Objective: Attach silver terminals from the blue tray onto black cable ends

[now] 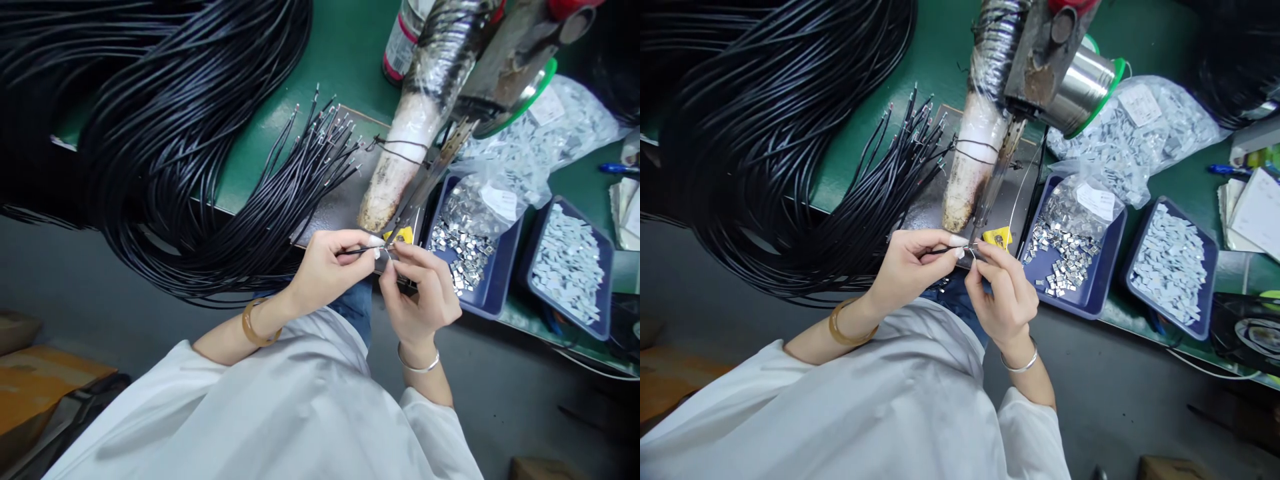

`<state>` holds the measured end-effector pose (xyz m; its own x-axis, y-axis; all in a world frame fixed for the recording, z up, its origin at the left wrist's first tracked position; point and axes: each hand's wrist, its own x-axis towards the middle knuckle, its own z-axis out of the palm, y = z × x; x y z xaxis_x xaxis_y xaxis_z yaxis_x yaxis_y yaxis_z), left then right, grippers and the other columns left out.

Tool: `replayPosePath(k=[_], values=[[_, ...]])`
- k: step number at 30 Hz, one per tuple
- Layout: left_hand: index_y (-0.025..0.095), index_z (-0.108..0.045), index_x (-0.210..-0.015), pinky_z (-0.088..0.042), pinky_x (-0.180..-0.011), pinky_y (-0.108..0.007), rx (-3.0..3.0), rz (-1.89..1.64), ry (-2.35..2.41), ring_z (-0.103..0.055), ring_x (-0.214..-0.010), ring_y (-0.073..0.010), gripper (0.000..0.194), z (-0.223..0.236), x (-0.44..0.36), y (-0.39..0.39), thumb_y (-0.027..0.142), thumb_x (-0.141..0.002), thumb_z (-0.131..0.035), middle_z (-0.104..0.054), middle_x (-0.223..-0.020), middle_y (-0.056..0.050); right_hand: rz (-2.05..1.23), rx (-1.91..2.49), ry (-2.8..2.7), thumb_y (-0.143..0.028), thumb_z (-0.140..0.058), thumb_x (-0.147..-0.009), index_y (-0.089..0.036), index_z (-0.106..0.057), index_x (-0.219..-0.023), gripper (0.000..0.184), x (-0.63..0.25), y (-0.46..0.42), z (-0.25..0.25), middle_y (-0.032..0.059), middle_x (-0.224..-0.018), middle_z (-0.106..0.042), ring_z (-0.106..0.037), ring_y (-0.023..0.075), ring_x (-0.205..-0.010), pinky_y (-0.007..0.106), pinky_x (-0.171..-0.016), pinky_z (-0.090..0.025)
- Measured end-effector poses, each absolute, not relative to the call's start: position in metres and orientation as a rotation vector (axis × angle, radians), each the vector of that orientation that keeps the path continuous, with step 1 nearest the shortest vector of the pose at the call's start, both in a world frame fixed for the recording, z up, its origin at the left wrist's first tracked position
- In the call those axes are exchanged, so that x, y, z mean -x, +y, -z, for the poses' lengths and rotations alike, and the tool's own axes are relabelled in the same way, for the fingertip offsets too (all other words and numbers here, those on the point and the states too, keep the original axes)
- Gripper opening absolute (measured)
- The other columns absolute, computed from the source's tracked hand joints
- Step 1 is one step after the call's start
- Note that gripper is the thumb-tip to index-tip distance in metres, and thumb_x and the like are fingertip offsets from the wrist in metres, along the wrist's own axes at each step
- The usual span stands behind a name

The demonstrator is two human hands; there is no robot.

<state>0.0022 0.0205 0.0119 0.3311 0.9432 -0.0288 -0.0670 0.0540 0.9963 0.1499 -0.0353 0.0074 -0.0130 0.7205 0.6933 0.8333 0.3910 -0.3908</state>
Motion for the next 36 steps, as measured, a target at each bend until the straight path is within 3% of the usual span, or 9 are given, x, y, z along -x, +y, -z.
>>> replayPosePath(k=[9, 16, 22, 27, 32, 36], values=[[0.007, -0.075, -0.082, -0.024, -0.043, -0.015, -1.246, -0.929, 0.895, -0.028, -0.049, -0.0031, 0.016, -0.01, -0.004, 0.021, 0.02, -0.077, -0.066, -0.042, -0.055, 0.006, 0.15, 1.359, -1.759, -0.003, -0.071, -0.08, -0.02, -0.062, -0.092, 0.023, -0.153, -0.036, -0.005, 0.0075, -0.104, -0.076, -0.074, 0.0157, -0.093, 0.027, -0.08, -0.064], [0.01, -0.076, -0.086, -0.027, -0.045, -0.015, -1.265, -0.969, 0.875, -0.03, -0.05, -0.0033, 0.015, -0.01, -0.003, 0.019, 0.02, -0.08, -0.067, -0.047, -0.058, 0.005, 0.188, 1.397, -1.756, -0.004, -0.075, -0.079, -0.021, -0.067, -0.096, 0.025, -0.148, -0.036, -0.012, 0.0045, -0.104, -0.076, -0.074, 0.015, -0.092, 0.027, -0.083, -0.063], [0.009, -0.074, -0.083, -0.031, -0.047, -0.016, -1.151, -0.903, 0.796, -0.038, -0.053, -0.0042, 0.012, -0.007, -0.002, 0.022, 0.017, -0.079, -0.066, -0.056, -0.063, 0.003, 0.16, 1.353, -1.775, -0.004, -0.071, -0.081, -0.02, -0.062, -0.094, 0.023, -0.151, -0.039, -0.009, 0.0064, -0.106, -0.076, -0.075, 0.016, -0.092, 0.026, -0.08, -0.063], [0.01, -0.075, -0.091, -0.028, -0.046, -0.018, -1.306, -0.798, 0.794, -0.035, -0.05, -0.0052, 0.016, -0.009, 0.003, 0.016, 0.018, -0.084, -0.063, -0.051, -0.058, 0.004, -0.056, 1.479, -1.728, -0.01, -0.067, -0.088, -0.023, -0.061, -0.097, 0.016, -0.156, -0.039, -0.017, 0.0014, -0.094, -0.076, -0.076, 0.0147, -0.091, 0.025, -0.078, -0.061], [0.012, -0.071, -0.087, -0.04, -0.056, -0.019, -1.459, -0.876, 0.751, -0.052, -0.061, -0.0081, 0.013, -0.013, 0.014, 0.013, 0.023, -0.088, -0.064, -0.066, -0.071, -0.002, -0.321, 1.374, -1.513, -0.009, -0.066, -0.088, -0.023, -0.061, -0.093, 0.015, -0.153, -0.041, -0.017, -0.0011, -0.085, -0.073, -0.076, 0.0168, -0.086, 0.03, -0.076, -0.062], [0.011, -0.067, -0.079, -0.027, -0.04, -0.019, -1.085, -0.528, 0.572, -0.035, -0.04, -0.0036, 0.027, -0.015, 0.022, 0.016, 0.035, -0.091, -0.062, -0.059, -0.055, 0.001, -0.24, 1.322, -1.555, -0.01, -0.067, -0.088, -0.023, -0.062, -0.095, 0.016, -0.154, -0.048, -0.008, -0.001, -0.085, -0.074, -0.075, 0.0162, -0.078, 0.029, -0.069, -0.06]])
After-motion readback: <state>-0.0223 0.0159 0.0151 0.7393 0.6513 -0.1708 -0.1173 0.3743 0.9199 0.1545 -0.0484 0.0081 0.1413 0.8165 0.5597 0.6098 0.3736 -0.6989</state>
